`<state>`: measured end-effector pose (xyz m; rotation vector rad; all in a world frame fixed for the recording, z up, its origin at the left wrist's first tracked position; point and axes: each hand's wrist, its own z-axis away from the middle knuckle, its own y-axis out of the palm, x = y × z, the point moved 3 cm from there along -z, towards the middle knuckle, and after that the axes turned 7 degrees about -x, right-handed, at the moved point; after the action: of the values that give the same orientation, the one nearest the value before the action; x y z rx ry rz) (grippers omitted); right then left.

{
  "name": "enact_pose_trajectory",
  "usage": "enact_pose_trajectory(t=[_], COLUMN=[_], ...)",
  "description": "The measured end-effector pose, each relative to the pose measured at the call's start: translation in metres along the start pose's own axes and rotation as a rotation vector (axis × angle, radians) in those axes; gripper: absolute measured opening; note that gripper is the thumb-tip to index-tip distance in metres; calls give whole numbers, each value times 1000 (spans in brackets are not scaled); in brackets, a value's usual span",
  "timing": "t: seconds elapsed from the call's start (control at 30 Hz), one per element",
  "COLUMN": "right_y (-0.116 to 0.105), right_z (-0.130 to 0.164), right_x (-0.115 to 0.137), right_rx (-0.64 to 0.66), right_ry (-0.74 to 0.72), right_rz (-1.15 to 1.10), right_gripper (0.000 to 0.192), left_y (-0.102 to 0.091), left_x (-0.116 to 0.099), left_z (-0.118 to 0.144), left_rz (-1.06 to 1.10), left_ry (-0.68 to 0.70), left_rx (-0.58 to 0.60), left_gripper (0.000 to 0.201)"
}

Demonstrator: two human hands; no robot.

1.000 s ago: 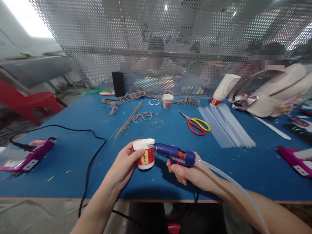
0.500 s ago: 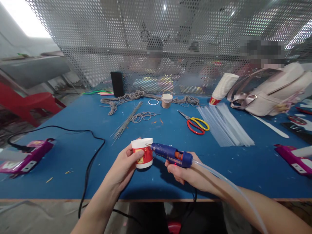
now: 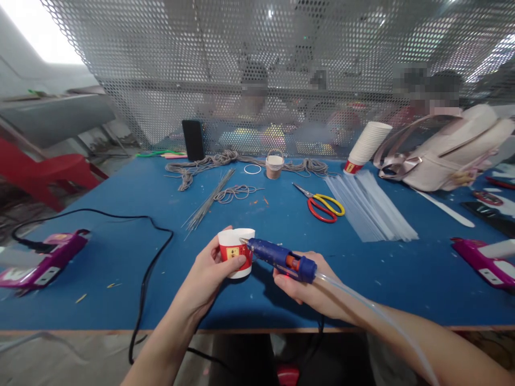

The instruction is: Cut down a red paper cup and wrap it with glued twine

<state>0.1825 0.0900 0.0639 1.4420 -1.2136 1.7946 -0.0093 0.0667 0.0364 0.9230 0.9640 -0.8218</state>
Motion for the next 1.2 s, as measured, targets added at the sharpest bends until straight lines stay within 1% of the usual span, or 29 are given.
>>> enact_pose_trajectory(t=[0.07,0.17,0.3,0.43,0.67,0.87,0.93,1.07,1.2], right_y=[-1,-4,-4,0,-5,-1,-1,-5,-4], right_z=[0,1,1,-1,0,-2,-2,0,1], right_x=[3,6,5,1,6,3,3,6,5], right_rx=[-20,-41,-51,-66,-94,-92,-97,-99,-92], right_ry=[-38,-64,-93,-126,-125,-174,-173,-128,-105], right_rz=[48,60,48,77,93,110,116,81,77], right_gripper=[16,21,21,19,22,22,24,23,21], left_y=[0,0,0,3,-1,0,0,0,1], left_x=[0,0,0,0,-1,1,1,-1,-2], left_z=[1,0,-1,-1,0,-2,-3,-3,0], left_rz=[8,43,68,46,102,85,74,108,161], left_ry=[1,-9,-11,-7,-6,3,19,28,0], left_rx=[-7,-22,-20,-13,-1,20,23,22,50], left_gripper=[91,91,90,90,81,74,68,56,52])
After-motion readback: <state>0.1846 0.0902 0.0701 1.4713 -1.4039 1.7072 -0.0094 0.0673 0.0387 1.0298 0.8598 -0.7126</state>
